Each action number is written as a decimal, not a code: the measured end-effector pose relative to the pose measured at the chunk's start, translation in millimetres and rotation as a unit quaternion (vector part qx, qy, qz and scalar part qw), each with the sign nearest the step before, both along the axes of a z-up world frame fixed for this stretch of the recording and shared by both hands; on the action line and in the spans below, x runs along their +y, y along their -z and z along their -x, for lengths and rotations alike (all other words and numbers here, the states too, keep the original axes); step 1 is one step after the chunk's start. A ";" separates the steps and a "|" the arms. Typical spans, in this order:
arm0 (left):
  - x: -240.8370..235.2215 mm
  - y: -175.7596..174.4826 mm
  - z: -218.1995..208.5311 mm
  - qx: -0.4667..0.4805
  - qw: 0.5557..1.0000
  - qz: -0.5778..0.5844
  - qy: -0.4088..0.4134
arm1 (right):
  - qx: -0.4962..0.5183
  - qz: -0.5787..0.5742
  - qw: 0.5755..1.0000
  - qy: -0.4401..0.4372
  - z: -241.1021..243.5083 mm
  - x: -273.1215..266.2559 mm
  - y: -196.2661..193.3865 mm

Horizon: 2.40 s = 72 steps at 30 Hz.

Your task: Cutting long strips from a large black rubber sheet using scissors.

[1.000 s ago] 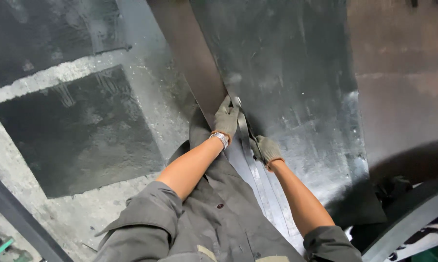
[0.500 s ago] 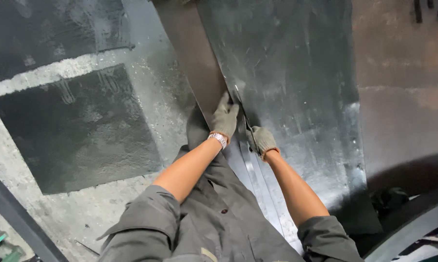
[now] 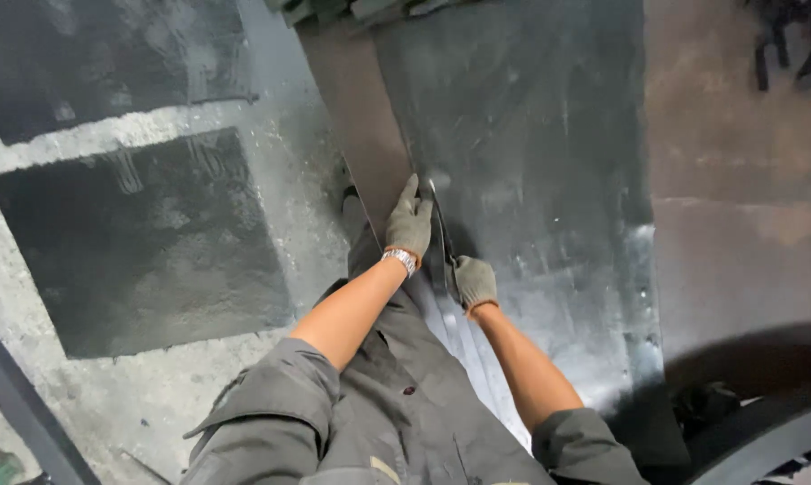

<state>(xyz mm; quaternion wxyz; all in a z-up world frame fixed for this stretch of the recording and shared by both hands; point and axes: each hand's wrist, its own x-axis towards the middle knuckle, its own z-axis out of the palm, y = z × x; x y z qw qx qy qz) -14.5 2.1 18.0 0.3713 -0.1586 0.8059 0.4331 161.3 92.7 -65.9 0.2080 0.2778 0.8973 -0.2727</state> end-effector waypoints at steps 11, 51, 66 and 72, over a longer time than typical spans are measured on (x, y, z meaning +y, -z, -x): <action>-16.4 -15.8 5.9 0.012 0.998 -0.028 0.061 | -0.093 0.122 0.988 0.017 58.7 18.2 -32.4; 10.1 -7.4 70.6 0.011 0.999 0.032 -0.014 | -0.102 0.096 0.989 0.041 103.1 16.0 -71.0; 2.9 -16.3 69.7 -0.038 0.998 -0.047 -0.021 | -0.104 0.117 0.988 -0.001 128.3 35.8 -39.8; -0.8 -7.0 68.8 0.041 0.997 -0.062 0.005 | -0.142 0.117 0.983 0.006 121.3 33.5 -54.6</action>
